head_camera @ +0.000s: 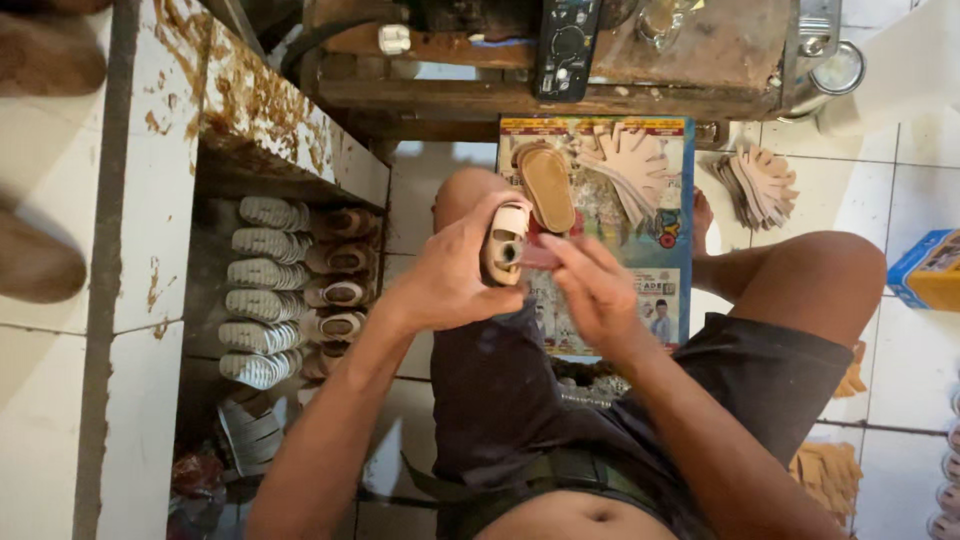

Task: The person sits on the workshop floor assembling a leather sandal on a wooden last. They fit the strap pieces over the last, press and shape the leather upper, tap the edges with a hammer, and pick up additional leather components from the floor to continue fitting the sandal.

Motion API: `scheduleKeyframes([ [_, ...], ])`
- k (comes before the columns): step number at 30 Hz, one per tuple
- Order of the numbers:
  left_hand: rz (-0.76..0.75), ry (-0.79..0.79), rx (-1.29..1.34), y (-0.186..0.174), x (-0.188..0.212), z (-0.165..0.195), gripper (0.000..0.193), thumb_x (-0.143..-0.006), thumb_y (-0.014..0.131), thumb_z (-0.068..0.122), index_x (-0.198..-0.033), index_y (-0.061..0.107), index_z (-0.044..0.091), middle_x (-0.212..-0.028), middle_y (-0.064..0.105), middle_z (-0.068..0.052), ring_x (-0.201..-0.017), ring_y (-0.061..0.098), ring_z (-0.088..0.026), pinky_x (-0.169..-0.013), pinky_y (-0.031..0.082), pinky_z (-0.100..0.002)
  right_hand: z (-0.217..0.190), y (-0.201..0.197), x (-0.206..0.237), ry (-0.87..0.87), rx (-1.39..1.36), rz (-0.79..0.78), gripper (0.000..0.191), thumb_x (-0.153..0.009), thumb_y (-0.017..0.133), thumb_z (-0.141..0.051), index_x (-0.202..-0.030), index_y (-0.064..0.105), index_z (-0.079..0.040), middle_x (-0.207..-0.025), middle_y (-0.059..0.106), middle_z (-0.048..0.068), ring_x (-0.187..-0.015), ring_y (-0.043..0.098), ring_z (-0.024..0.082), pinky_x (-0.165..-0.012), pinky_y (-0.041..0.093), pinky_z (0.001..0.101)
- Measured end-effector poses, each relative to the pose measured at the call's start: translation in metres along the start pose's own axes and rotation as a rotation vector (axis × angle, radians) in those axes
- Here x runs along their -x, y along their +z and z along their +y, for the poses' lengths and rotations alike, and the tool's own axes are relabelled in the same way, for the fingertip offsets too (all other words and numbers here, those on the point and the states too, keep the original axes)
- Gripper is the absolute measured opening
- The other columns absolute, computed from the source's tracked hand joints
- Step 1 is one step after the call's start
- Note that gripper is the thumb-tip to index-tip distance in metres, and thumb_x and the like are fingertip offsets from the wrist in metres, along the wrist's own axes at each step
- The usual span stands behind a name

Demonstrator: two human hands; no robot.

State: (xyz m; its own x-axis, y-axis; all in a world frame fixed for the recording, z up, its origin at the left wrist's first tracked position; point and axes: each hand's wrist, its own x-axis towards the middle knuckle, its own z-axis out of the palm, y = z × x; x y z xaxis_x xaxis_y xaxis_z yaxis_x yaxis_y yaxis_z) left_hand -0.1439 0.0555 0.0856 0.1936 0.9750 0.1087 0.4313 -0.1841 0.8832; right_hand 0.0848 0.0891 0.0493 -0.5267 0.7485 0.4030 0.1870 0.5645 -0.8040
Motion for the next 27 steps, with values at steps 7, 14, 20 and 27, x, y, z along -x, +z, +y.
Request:
scheduleKeyframes([
  [7,-0.033,-0.118,0.015,0.004,0.001,0.001,0.080,-0.071,0.082,0.025,-0.141,0.045,0.014,-0.119,0.068,-0.014,-0.112,0.068,-0.033,-0.093,0.053,-0.041,0.013,-0.002,0.017,-0.037,-0.008,0.078,0.036,-0.099,0.061,0.003,-0.135,0.062,0.001,-0.107,0.064,0.014,-0.089,0.064,0.023,-0.079,0.052,0.0297],
  [14,-0.005,-0.166,0.028,-0.001,0.000,0.001,0.081,-0.071,0.082,0.025,-0.143,0.046,0.014,-0.120,0.068,-0.015,-0.110,0.070,-0.033,-0.092,0.054,-0.042,0.017,-0.004,0.012,0.057,0.025,0.058,0.036,-0.098,0.064,0.004,-0.134,0.064,0.001,-0.105,0.065,0.014,-0.090,0.063,0.023,-0.077,0.051,0.0321],
  [20,0.002,-0.059,-0.031,0.009,0.002,0.003,0.085,-0.070,0.085,0.025,-0.143,0.046,0.012,-0.126,0.067,-0.016,-0.117,0.066,-0.037,-0.095,0.054,-0.043,0.016,0.006,0.019,-0.088,0.007,0.097,0.035,-0.100,0.063,0.000,-0.135,0.062,0.000,-0.107,0.064,0.015,-0.092,0.063,0.022,-0.080,0.052,0.0318],
  [27,-0.007,-0.083,-0.002,-0.002,0.007,0.018,0.076,-0.073,0.083,0.024,-0.140,0.050,0.012,-0.123,0.068,-0.011,-0.113,0.069,-0.034,-0.094,0.055,-0.041,0.021,-0.002,0.030,0.303,-0.022,-0.007,0.034,-0.098,0.064,-0.001,-0.132,0.066,0.002,-0.091,0.063,0.012,-0.077,0.058,0.016,-0.068,0.047,0.0299],
])
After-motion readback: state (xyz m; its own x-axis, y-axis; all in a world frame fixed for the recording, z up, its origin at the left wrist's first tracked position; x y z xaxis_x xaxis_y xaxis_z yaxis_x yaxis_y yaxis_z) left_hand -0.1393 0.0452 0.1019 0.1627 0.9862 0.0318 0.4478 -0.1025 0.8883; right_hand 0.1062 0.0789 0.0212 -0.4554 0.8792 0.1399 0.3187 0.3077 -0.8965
